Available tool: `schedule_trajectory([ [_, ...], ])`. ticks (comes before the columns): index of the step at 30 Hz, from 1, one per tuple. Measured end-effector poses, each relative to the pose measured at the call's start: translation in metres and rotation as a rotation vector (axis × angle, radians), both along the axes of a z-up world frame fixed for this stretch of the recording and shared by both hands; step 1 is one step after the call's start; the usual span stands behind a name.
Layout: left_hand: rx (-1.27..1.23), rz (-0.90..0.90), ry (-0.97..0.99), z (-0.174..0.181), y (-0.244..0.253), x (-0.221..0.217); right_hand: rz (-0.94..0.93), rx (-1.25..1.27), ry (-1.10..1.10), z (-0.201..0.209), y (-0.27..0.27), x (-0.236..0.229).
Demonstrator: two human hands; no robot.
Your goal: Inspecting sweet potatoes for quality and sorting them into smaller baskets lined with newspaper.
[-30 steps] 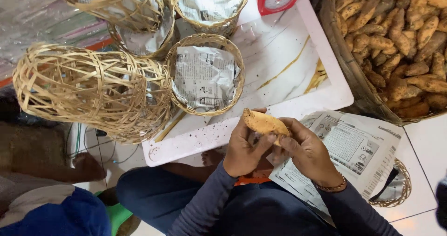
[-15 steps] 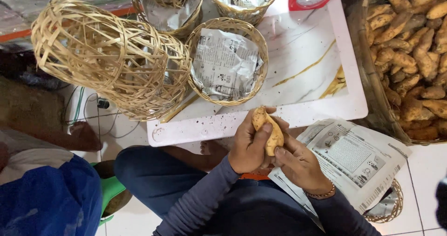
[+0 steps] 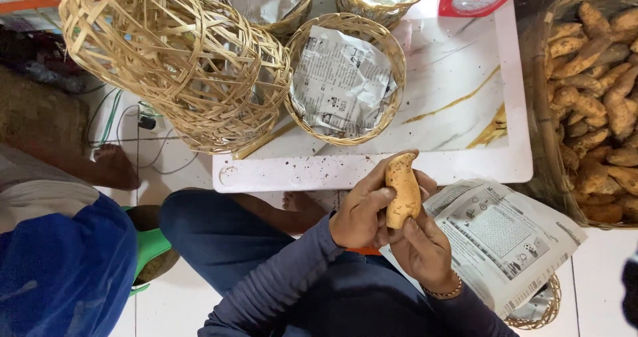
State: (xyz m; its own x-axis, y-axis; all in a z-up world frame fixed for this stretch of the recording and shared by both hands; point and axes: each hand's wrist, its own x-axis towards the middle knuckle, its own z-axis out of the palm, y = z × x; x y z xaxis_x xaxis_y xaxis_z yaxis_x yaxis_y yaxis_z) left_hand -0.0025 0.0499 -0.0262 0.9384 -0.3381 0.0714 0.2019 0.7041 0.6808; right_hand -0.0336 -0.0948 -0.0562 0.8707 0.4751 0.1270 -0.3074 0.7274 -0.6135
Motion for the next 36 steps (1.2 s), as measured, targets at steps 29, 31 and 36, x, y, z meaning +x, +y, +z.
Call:
schedule_trajectory([
  [29, 0.067, -0.112, -0.1, 0.015, -0.002, 0.001, -0.162, -0.001, 0.061, -0.03, -0.021, -0.013],
  [31, 0.025, -0.112, -0.079, 0.009, -0.006, 0.002, -0.159, -0.012, 0.059, -0.036, -0.023, -0.014],
  [36, 0.137, 0.017, -0.085, -0.002, -0.012, 0.002, -0.153, -0.005, 0.032, -0.019, -0.009, -0.009],
])
